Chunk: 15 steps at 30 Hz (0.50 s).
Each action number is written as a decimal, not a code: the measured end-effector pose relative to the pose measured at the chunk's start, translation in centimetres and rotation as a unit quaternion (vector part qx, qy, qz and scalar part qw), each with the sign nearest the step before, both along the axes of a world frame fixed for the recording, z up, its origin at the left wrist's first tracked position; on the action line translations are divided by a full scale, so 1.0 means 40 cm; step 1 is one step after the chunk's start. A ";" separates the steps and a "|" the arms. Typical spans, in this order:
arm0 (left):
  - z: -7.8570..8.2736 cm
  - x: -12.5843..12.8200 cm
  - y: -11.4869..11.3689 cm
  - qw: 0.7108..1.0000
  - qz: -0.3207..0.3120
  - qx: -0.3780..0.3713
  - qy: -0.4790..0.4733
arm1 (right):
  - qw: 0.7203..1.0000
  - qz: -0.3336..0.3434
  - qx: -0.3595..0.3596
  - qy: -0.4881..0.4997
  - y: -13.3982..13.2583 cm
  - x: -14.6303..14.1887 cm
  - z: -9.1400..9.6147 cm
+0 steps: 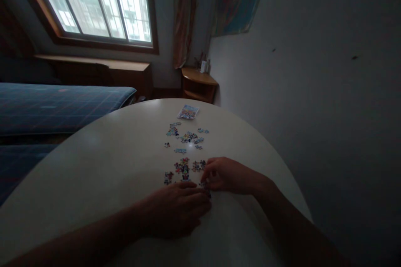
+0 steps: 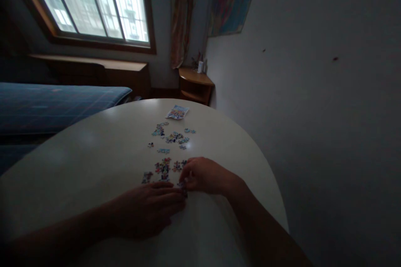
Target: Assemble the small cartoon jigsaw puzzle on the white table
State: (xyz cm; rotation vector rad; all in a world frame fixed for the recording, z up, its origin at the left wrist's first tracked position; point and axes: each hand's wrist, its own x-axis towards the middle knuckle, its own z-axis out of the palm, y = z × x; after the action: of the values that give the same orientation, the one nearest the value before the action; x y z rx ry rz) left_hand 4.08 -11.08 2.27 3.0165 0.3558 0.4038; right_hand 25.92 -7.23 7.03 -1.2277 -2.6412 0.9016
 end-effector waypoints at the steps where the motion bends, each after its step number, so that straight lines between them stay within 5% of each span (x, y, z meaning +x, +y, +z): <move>1: 0.000 -0.001 0.000 1.000 0.000 0.003 -0.001 | 1.000 0.000 0.003 0.000 -0.001 0.000 0.000; 15: 0.012 0.001 0.000 1.000 -0.009 0.021 -0.008 | 1.000 -0.007 0.008 -0.009 0.002 0.003 -0.014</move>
State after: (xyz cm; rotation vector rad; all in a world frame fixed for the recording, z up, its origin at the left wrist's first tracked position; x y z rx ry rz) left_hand 4.14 -11.08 2.75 3.0527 0.3227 0.4393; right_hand 26.02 -7.16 6.47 -1.2561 -2.6445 0.8707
